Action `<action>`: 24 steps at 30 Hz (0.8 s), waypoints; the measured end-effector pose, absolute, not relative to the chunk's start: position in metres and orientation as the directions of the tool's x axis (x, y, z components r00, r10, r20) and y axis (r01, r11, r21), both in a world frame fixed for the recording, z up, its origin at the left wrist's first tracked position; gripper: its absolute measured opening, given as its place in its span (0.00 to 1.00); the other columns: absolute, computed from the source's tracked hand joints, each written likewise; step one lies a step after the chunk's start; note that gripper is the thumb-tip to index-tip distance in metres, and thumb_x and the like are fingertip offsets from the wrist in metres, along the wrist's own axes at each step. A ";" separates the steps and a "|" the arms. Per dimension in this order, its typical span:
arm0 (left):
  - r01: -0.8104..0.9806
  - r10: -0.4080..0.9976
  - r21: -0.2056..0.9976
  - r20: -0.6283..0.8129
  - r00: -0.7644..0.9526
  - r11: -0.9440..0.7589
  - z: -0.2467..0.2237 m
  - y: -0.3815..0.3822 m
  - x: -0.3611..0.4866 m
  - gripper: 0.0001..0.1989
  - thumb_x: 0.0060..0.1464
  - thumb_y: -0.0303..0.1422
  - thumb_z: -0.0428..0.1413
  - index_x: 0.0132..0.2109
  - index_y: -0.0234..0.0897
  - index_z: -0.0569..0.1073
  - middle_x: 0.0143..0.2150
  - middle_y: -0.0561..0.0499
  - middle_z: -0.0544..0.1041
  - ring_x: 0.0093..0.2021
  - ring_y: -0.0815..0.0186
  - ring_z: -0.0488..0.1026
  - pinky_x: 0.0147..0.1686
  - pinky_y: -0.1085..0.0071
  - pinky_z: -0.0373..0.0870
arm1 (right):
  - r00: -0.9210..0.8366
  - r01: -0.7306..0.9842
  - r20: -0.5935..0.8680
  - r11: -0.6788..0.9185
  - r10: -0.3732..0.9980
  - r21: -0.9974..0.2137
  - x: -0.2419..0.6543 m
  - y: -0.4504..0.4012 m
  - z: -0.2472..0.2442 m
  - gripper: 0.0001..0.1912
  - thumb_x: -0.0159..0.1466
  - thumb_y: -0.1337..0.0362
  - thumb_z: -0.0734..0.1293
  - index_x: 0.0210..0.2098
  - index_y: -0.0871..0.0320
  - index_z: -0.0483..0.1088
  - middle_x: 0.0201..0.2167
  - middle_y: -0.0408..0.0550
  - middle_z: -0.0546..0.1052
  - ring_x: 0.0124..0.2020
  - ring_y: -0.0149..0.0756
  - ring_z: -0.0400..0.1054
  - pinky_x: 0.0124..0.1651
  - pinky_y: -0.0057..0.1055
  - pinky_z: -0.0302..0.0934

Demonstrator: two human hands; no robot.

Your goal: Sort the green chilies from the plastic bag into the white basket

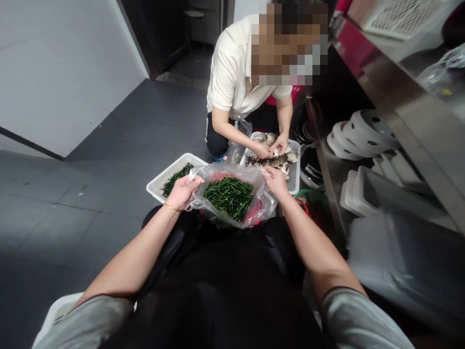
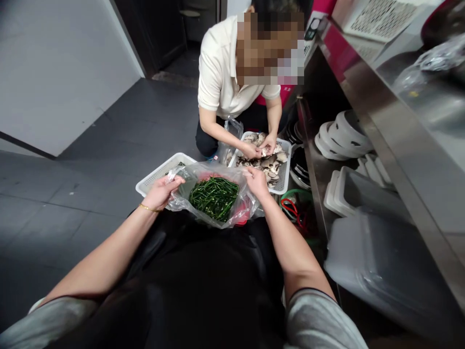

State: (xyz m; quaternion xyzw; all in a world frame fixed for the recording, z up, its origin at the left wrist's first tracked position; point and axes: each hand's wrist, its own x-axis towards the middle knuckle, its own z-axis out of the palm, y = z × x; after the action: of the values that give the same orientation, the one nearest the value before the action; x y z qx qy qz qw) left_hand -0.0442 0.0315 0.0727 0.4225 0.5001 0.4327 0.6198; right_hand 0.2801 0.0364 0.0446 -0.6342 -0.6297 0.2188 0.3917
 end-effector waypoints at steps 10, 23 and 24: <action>-0.061 0.964 0.969 -0.228 0.135 0.238 0.095 0.045 -0.031 0.12 0.42 0.36 0.63 0.32 0.31 0.75 0.15 0.59 0.58 0.14 0.77 0.51 0.12 0.77 0.44 | 0.220 0.523 -0.065 -0.174 0.973 -0.835 0.315 0.004 0.032 0.15 0.51 0.53 0.66 0.22 0.59 0.72 0.16 0.40 0.66 0.21 0.31 0.59 0.26 0.28 0.52; -0.162 0.940 0.934 -0.290 0.182 0.319 0.093 0.034 -0.032 0.11 0.40 0.33 0.63 0.32 0.30 0.75 0.14 0.60 0.55 0.14 0.78 0.48 0.13 0.76 0.43 | 0.440 0.164 -0.155 -0.249 0.885 -0.955 0.324 -0.010 0.046 0.10 0.51 0.57 0.65 0.27 0.58 0.69 0.12 0.35 0.56 0.13 0.26 0.47 0.17 0.26 0.44; -0.164 0.937 0.931 -0.294 0.191 0.326 0.092 0.033 -0.030 0.11 0.40 0.33 0.62 0.32 0.30 0.75 0.14 0.60 0.55 0.14 0.78 0.48 0.13 0.77 0.43 | 0.455 0.167 -0.153 -0.253 0.877 -0.953 0.328 -0.012 0.043 0.11 0.52 0.57 0.65 0.27 0.58 0.69 0.12 0.35 0.57 0.12 0.26 0.47 0.17 0.26 0.44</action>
State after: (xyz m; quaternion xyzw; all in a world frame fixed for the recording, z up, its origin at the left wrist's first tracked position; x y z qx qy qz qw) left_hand -0.0302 0.0330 0.0922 0.4030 0.4795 0.4181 0.6579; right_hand 0.3278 -0.0116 0.0428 -0.7016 -0.3723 0.3662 0.4848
